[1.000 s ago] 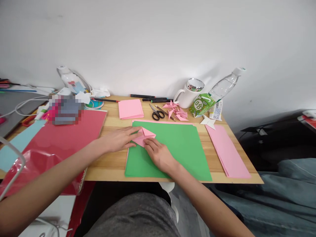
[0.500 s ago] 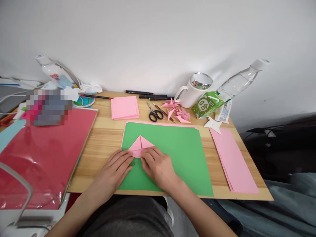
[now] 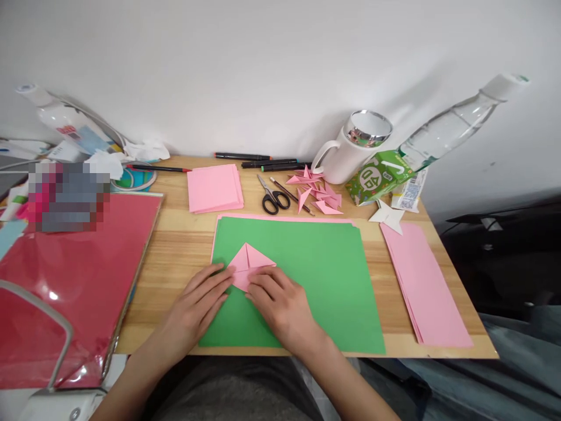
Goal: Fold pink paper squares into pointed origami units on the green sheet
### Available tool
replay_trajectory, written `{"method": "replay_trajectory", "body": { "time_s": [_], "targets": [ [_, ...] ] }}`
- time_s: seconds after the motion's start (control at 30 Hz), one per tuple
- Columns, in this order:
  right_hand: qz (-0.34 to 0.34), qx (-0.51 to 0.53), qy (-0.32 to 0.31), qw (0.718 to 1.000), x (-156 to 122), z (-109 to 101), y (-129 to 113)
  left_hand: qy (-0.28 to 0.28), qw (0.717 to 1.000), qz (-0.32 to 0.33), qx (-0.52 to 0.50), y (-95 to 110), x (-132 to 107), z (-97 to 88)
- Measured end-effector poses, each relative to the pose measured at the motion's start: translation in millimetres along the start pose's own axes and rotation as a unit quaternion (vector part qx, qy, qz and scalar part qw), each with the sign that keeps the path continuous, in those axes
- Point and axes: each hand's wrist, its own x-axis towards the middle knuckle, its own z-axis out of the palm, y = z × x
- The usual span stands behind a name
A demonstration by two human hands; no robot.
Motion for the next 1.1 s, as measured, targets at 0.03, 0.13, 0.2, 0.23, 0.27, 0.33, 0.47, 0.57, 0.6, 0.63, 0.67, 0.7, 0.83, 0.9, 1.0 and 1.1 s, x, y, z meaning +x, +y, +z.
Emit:
{"method": "replay_trajectory", "body": {
  "time_s": [0.03, 0.13, 0.2, 0.23, 0.27, 0.33, 0.47, 0.57, 0.6, 0.63, 0.67, 0.7, 0.83, 0.9, 1.0, 1.1],
  "targets": [
    [-0.013, -0.003, -0.007, 1.000, -2, -1, 0, -0.007, 1.000, 0.000, -0.004, 1, -2, -1.1],
    [-0.002, 0.024, 0.004, 1.000, -2, -1, -1, -0.016, 1.000, 0.007, -0.020, 1, -6, -6.0],
    [0.039, 0.056, 0.023, 0.997, 1, 1, -3, -0.022, 0.999, 0.011, -0.027, 0, -8, -8.2],
    [0.061, 0.065, 0.032, 0.995, 3, 3, -3, -0.024, 0.999, 0.011, -0.029, -1, -8, -8.4],
    [0.080, 0.067, 0.039, 0.994, 5, 4, -4, -0.022, 0.999, 0.009, -0.032, -2, -8, -8.1],
    [0.104, 0.055, 0.049, 0.992, 8, 7, -5, -0.013, 0.999, 0.001, -0.040, -3, -8, -6.6],
    [0.102, 0.060, 0.048, 0.992, 7, 9, -3, -0.006, 0.999, -0.010, -0.049, -2, -8, -4.6],
    [0.074, 0.103, 0.024, 0.992, 5, 7, 0, -0.022, 0.999, -0.005, -0.043, -2, -9, -5.6],
    [0.066, 0.114, 0.018, 0.991, 5, 6, 2, -0.026, 0.999, -0.002, -0.041, -2, -9, -5.9],
    [0.059, 0.122, 0.014, 0.991, 4, 5, 2, -0.028, 0.999, 0.000, -0.040, -3, -9, -6.1],
    [0.053, 0.128, 0.011, 0.990, 4, 5, 3, -0.028, 0.999, 0.002, -0.041, -4, -10, -5.9],
    [0.048, 0.132, 0.010, 0.990, 4, 4, 4, -0.024, 0.999, 0.003, -0.042, -4, -10, -5.6],
    [0.049, 0.143, 0.009, 0.988, 3, 2, 4, 0.003, 0.999, 0.026, -0.023, -6, -12, -4.2],
    [0.066, 0.149, 0.013, 0.987, 4, 1, 2, 0.006, 0.999, 0.048, 0.000, -7, -11, -4.6],
    [0.108, 0.155, 0.021, 0.982, 7, 2, -1, 0.001, 0.998, 0.058, 0.018, -7, -10, -6.2],
    [0.166, 0.142, 0.030, 0.975, 10, 5, -4, 0.004, 0.998, 0.057, 0.012, -8, -9, -6.5]
  ]
}}
